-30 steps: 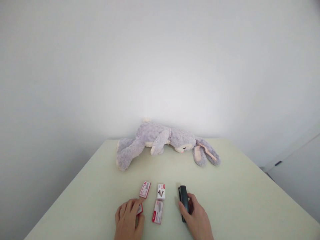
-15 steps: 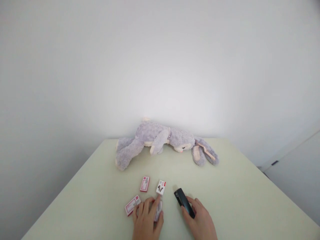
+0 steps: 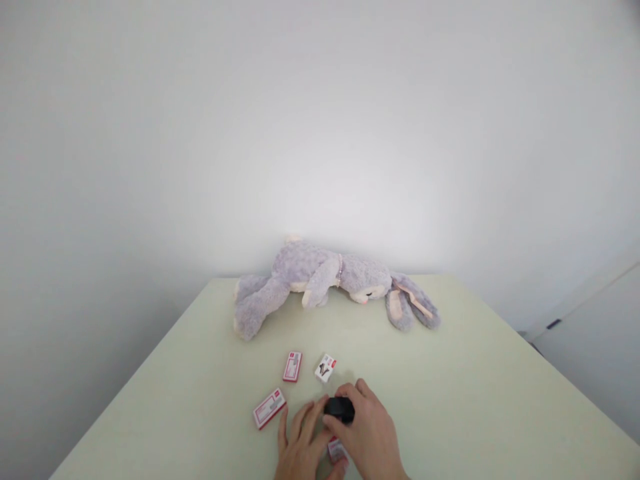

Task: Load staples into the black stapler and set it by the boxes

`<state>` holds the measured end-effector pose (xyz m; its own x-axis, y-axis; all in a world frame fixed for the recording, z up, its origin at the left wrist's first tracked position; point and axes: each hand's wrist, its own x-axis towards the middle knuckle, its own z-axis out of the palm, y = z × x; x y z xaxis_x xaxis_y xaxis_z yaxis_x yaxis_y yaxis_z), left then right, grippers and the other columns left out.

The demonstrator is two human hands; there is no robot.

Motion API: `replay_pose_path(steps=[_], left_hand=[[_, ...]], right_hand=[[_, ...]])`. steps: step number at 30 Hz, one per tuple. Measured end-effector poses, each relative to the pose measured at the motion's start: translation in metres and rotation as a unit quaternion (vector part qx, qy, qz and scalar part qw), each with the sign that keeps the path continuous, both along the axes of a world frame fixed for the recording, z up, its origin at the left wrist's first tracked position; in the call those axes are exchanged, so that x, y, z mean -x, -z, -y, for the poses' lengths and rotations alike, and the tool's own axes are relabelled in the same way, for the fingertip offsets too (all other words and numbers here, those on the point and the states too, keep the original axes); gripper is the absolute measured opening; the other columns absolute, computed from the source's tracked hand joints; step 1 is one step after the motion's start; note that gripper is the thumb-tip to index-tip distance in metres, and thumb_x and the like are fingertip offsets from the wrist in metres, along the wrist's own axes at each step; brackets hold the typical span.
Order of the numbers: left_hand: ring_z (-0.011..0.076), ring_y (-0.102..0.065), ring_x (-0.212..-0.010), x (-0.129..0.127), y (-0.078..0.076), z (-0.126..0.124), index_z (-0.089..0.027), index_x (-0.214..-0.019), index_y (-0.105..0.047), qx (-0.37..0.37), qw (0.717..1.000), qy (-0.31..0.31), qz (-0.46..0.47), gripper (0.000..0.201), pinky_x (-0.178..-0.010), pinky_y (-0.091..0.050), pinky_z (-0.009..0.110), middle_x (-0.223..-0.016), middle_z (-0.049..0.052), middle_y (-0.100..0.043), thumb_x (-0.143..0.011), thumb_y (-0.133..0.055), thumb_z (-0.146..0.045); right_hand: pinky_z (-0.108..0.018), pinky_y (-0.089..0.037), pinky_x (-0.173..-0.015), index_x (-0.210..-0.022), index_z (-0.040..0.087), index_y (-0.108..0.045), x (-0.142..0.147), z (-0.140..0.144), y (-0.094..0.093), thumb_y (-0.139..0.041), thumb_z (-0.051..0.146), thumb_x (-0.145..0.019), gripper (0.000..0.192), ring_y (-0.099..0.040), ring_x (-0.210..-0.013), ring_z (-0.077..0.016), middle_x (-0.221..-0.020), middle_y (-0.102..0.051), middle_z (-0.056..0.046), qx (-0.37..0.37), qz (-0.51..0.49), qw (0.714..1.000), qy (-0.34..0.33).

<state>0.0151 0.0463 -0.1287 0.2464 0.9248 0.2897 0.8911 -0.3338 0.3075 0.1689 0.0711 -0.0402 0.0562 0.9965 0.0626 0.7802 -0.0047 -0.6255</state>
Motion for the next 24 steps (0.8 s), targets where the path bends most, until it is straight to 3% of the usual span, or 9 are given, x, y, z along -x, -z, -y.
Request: replay_pose_path(steps=[4, 7, 11, 16, 18, 21, 24], left_hand=[[0.0322, -0.056, -0.132, 0.005, 0.001, 0.0, -0.042, -0.13, -0.066, 0.023, 1.0, -0.001, -0.006, 0.065, -0.125, -0.003, 0.063, -0.142, 0.0, -0.064, -0.068, -0.078, -0.03], [0.033, -0.054, -0.135, 0.009, -0.002, -0.001, -0.04, -0.132, -0.064, 0.027, 1.0, -0.007, -0.008, 0.068, -0.126, -0.002, 0.063, -0.15, 0.002, -0.057, -0.066, -0.078, -0.031], [0.0332, -0.053, -0.136, 0.012, -0.004, -0.003, -0.04, -0.132, -0.064, 0.016, 1.0, 0.003, -0.013, 0.07, -0.126, -0.004, 0.063, -0.155, 0.002, -0.051, -0.064, -0.075, -0.028], [0.0296, -0.053, -0.136, 0.015, 0.003, -0.005, -0.038, -0.123, -0.066, 0.024, 1.0, 0.002, 0.001, 0.068, -0.124, -0.013, 0.064, -0.157, 0.002, -0.048, -0.059, -0.067, -0.017], [0.0293, -0.053, -0.136, 0.016, 0.006, -0.005, -0.036, -0.111, -0.069, 0.014, 1.0, 0.006, 0.003, 0.055, -0.124, -0.014, 0.063, -0.157, 0.002, -0.048, -0.059, -0.067, -0.017], [0.0297, -0.053, -0.137, 0.018, 0.009, -0.006, -0.035, -0.103, -0.07, -0.007, 1.0, 0.011, 0.003, 0.047, -0.124, -0.014, 0.064, -0.158, 0.001, -0.048, -0.06, -0.068, -0.016], [0.031, -0.053, -0.136, 0.021, 0.006, -0.007, -0.037, -0.104, -0.07, 0.001, 1.0, 0.019, 0.008, 0.048, -0.122, -0.017, 0.067, -0.158, 0.0, -0.047, -0.061, -0.068, -0.017]], right_hand=[[-0.026, -0.043, -0.07, -0.085, 0.029, -0.067, 0.016, -0.006, -0.002, -0.072, 0.035, -0.078, 0.011, -0.063, -0.08, -0.0185, -0.087, -0.064, 0.002, -0.03, -0.037, 0.999, 0.014], [-0.025, -0.041, -0.063, -0.089, 0.026, -0.067, 0.004, -0.012, 0.005, -0.068, 0.046, -0.082, 0.022, -0.054, -0.065, -0.0158, -0.069, -0.055, 0.005, -0.038, -0.173, 0.984, 0.035], [-0.025, -0.036, -0.053, -0.101, 0.021, -0.067, -0.036, -0.007, 0.025, -0.059, 0.062, -0.087, 0.044, -0.042, -0.056, -0.0135, -0.062, -0.042, 0.007, -0.036, -0.355, 0.926, 0.12], [-0.023, -0.026, -0.041, -0.125, 0.021, -0.061, -0.083, 0.013, 0.049, -0.057, 0.074, -0.085, 0.067, -0.034, -0.045, -0.0109, -0.059, -0.042, 0.008, 0.042, -0.453, 0.866, 0.207], [-0.022, -0.026, -0.038, -0.126, 0.022, -0.059, -0.095, 0.021, 0.057, -0.059, 0.077, -0.081, 0.071, -0.037, -0.044, -0.0104, -0.063, -0.049, 0.008, 0.063, -0.449, 0.863, 0.221], [-0.021, -0.022, -0.036, -0.109, 0.02, -0.061, -0.101, 0.031, 0.069, -0.048, 0.085, -0.082, 0.071, -0.035, -0.039, -0.0093, -0.056, -0.046, 0.009, 0.102, -0.423, 0.869, 0.238], [-0.022, -0.019, -0.038, -0.09, 0.019, -0.062, -0.09, 0.036, 0.082, -0.044, 0.091, -0.077, 0.075, -0.032, -0.036, -0.0081, -0.046, -0.043, 0.008, 0.172, -0.404, 0.885, 0.154]])
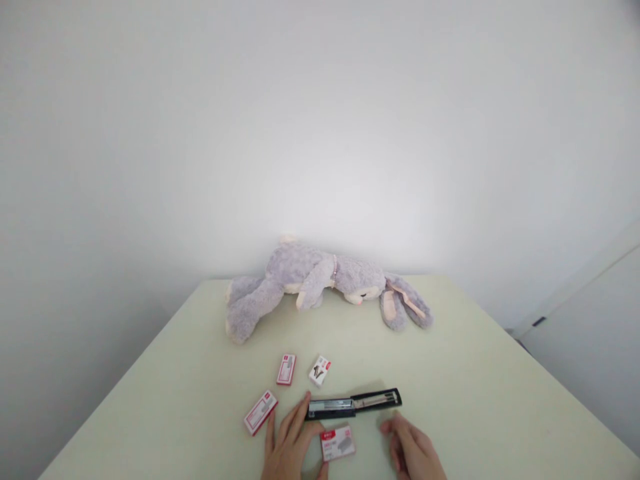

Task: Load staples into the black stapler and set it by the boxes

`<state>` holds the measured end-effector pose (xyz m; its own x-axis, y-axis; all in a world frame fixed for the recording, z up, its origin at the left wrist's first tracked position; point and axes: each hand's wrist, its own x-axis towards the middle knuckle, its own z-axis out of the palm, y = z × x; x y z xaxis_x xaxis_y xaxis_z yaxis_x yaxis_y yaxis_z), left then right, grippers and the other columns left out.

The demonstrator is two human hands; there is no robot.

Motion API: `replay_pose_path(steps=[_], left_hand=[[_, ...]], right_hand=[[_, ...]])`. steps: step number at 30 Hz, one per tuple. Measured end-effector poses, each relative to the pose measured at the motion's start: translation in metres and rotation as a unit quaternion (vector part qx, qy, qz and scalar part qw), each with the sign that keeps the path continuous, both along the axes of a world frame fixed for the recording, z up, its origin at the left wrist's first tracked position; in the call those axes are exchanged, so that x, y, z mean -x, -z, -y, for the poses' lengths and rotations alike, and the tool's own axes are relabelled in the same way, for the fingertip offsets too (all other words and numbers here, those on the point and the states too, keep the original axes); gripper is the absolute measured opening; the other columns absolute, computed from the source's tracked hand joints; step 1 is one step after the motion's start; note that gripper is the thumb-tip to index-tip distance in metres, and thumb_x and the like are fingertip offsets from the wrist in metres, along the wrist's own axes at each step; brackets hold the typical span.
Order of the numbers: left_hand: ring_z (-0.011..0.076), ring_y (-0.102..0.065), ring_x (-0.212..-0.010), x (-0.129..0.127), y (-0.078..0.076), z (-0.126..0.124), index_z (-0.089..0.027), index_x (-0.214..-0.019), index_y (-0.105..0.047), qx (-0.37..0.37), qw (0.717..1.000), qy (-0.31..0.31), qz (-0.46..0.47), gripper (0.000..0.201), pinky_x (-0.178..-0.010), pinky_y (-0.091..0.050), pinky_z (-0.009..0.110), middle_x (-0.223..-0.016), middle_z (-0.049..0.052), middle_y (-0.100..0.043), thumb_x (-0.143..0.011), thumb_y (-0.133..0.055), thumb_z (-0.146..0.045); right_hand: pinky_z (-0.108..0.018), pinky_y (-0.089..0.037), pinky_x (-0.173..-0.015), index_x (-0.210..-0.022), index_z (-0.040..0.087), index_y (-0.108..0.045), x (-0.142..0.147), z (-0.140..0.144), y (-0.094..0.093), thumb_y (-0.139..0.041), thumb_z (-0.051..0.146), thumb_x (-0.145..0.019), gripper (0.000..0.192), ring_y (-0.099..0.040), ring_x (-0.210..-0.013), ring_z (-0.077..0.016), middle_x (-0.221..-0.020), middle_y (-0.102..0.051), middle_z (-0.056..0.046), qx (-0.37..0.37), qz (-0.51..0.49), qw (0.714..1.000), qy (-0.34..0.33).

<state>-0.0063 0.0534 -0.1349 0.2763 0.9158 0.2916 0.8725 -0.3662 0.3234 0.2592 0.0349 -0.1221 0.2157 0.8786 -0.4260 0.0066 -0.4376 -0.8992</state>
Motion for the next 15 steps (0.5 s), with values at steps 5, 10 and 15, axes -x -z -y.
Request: replay_pose_path(steps=[5, 10, 15], left_hand=[[0.033, -0.053, -0.137, 0.012, -0.009, -0.007, -0.041, -0.117, -0.068, 0.048, 0.997, 0.06, -0.002, 0.051, -0.115, -0.031, 0.069, -0.162, 0.001, -0.042, -0.069, -0.074, -0.026], [0.0316, -0.053, -0.138, 0.026, -0.014, -0.012, -0.043, -0.12, -0.067, 0.065, 0.992, 0.105, -0.01, 0.045, -0.114, -0.037, 0.066, -0.159, 0.0, -0.046, -0.077, -0.077, -0.039], [0.0274, -0.055, -0.138, 0.037, -0.016, -0.016, -0.04, -0.123, -0.066, 0.042, 0.989, 0.142, -0.009, 0.044, -0.117, -0.041, 0.055, -0.155, 0.001, -0.051, -0.081, -0.076, -0.042]], right_hand=[[-0.023, -0.023, -0.046, -0.079, 0.019, -0.062, 0.039, -0.006, 0.013, -0.055, 0.085, -0.076, 0.067, -0.036, -0.044, -0.0087, -0.048, -0.046, 0.007, -0.028, 0.003, 0.984, -0.176], [-0.024, -0.027, -0.051, -0.072, 0.021, -0.058, 0.047, -0.014, 0.022, -0.06, 0.082, -0.075, 0.061, -0.043, -0.052, -0.0115, -0.058, -0.054, 0.002, -0.054, 0.045, 0.985, -0.156], [-0.025, -0.025, -0.05, -0.08, 0.022, -0.059, 0.03, -0.007, 0.013, -0.058, 0.075, -0.081, 0.053, -0.04, -0.048, -0.0127, -0.051, -0.044, 0.007, -0.062, 0.149, 0.976, -0.146]])
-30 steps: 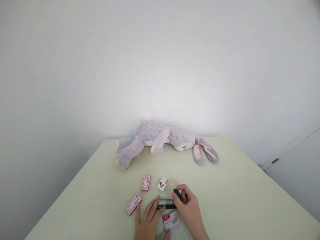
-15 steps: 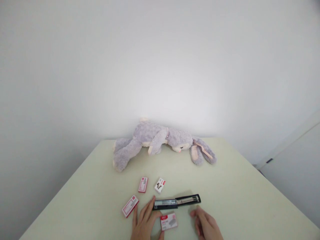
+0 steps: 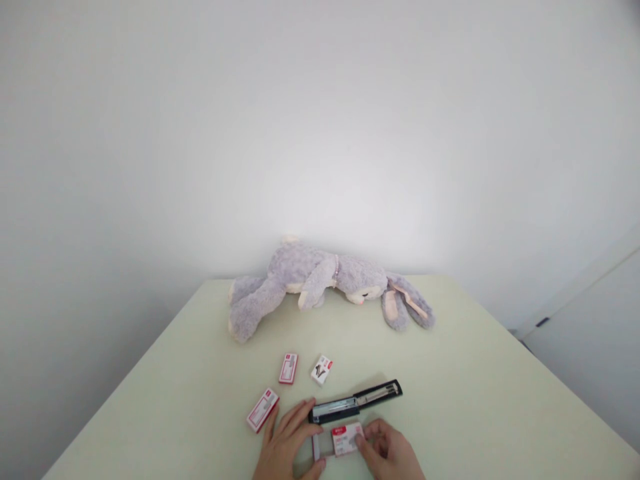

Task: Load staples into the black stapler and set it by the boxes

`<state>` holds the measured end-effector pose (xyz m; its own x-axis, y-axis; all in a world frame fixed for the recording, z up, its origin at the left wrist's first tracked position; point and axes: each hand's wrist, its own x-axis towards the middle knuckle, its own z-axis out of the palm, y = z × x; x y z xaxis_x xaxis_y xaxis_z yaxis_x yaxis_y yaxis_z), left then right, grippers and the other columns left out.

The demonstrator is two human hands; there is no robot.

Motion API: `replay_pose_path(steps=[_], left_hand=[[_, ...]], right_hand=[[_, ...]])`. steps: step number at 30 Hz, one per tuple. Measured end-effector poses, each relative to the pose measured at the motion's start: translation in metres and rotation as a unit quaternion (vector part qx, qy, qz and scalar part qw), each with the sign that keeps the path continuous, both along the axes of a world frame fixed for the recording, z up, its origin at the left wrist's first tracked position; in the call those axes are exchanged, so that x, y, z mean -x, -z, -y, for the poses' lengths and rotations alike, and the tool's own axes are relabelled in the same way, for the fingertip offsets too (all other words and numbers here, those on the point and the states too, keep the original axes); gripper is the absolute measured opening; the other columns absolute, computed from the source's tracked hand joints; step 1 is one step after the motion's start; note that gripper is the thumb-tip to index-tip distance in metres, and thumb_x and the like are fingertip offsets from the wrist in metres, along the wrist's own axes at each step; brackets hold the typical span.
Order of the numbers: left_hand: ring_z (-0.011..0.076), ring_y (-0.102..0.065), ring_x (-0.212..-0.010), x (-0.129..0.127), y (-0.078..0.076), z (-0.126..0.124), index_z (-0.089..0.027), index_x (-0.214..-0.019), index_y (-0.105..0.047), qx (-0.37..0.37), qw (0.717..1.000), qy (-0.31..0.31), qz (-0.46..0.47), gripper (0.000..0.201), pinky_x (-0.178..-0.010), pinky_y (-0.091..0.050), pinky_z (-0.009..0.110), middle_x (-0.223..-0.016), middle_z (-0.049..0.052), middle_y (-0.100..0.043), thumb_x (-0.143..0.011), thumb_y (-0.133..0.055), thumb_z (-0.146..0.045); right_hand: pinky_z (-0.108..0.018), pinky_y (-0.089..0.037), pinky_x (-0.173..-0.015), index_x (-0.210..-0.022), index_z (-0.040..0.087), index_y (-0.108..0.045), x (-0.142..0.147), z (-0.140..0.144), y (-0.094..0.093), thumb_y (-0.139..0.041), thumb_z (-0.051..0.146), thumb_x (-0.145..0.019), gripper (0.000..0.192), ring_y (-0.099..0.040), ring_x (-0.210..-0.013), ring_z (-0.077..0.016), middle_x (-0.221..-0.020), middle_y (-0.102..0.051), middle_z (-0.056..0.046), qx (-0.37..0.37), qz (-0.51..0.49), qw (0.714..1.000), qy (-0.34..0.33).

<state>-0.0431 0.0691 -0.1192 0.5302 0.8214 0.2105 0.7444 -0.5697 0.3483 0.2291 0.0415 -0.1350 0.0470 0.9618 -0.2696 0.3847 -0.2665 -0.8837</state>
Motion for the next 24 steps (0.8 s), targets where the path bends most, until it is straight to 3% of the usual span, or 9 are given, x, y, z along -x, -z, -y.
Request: replay_pose_path(steps=[3, 7, 11, 14, 18, 24], left_hand=[[0.0265, -0.056, -0.137, 0.0, 0.003, 0.0, -0.039, -0.125, -0.065, -0.024, 1.0, 0.005, -0.002, 0.046, -0.117, -0.041, 0.053, -0.155, 0.001, -0.051, -0.08, -0.076, -0.043], [0.0252, -0.055, -0.138, -0.001, 0.007, -0.001, -0.041, -0.127, -0.063, -0.04, 0.999, 0.0, -0.011, 0.045, -0.117, -0.042, 0.053, -0.156, -0.002, -0.049, -0.084, -0.073, -0.047], [0.025, -0.056, -0.137, 0.0, 0.009, -0.003, -0.042, -0.13, -0.062, -0.031, 0.999, 0.01, -0.019, 0.046, -0.115, -0.043, 0.052, -0.157, -0.002, -0.048, -0.086, -0.07, -0.052], [0.0253, -0.056, -0.136, 0.0, 0.008, -0.003, -0.042, -0.132, -0.06, -0.028, 0.999, 0.009, -0.021, 0.05, -0.116, -0.043, 0.052, -0.157, -0.001, -0.048, -0.085, -0.072, -0.051], [0.0247, -0.058, -0.135, 0.0, 0.006, -0.003, -0.042, -0.135, -0.058, -0.035, 0.999, 0.002, -0.013, 0.054, -0.115, -0.044, 0.051, -0.156, -0.002, -0.05, -0.084, -0.071, -0.055], [0.0254, -0.056, -0.136, 0.001, 0.01, -0.003, -0.041, -0.136, -0.059, -0.023, 1.0, 0.011, -0.013, 0.051, -0.116, -0.043, 0.052, -0.154, 0.001, -0.053, -0.088, -0.066, -0.058]], right_hand=[[-0.027, -0.031, -0.054, -0.098, 0.022, -0.063, 0.005, 0.001, -0.019, -0.048, 0.067, -0.092, 0.047, -0.049, -0.05, -0.0164, -0.052, -0.049, 0.006, -0.069, 0.077, 0.995, 0.008], [-0.028, -0.037, -0.06, -0.123, 0.023, -0.063, 0.029, -0.01, -0.039, -0.047, 0.054, -0.095, 0.045, -0.06, -0.061, -0.0201, -0.065, -0.063, 0.0, -0.098, 0.098, 0.99, -0.039], [-0.026, -0.035, -0.056, -0.116, 0.02, -0.067, 0.056, -0.022, -0.035, -0.054, 0.048, -0.09, 0.041, -0.051, -0.055, -0.0168, -0.057, -0.052, 0.005, -0.073, 0.002, 0.996, -0.057], [-0.025, -0.034, -0.055, -0.109, 0.016, -0.066, 0.07, -0.027, -0.025, -0.058, 0.048, -0.087, 0.04, -0.042, -0.053, -0.014, -0.055, -0.04, 0.01, -0.068, -0.071, 0.995, -0.026], [-0.024, -0.034, -0.058, -0.098, 0.018, -0.068, 0.082, -0.031, -0.027, -0.06, 0.039, -0.086, 0.026, -0.042, -0.056, -0.013, -0.058, -0.038, 0.01, -0.101, -0.033, 0.994, -0.024], [-0.023, -0.032, -0.057, -0.092, 0.022, -0.07, 0.082, -0.031, -0.06, -0.054, 0.035, -0.093, 0.021, -0.047, -0.055, -0.012, -0.057, -0.045, 0.008, -0.135, 0.059, 0.987, -0.061]])
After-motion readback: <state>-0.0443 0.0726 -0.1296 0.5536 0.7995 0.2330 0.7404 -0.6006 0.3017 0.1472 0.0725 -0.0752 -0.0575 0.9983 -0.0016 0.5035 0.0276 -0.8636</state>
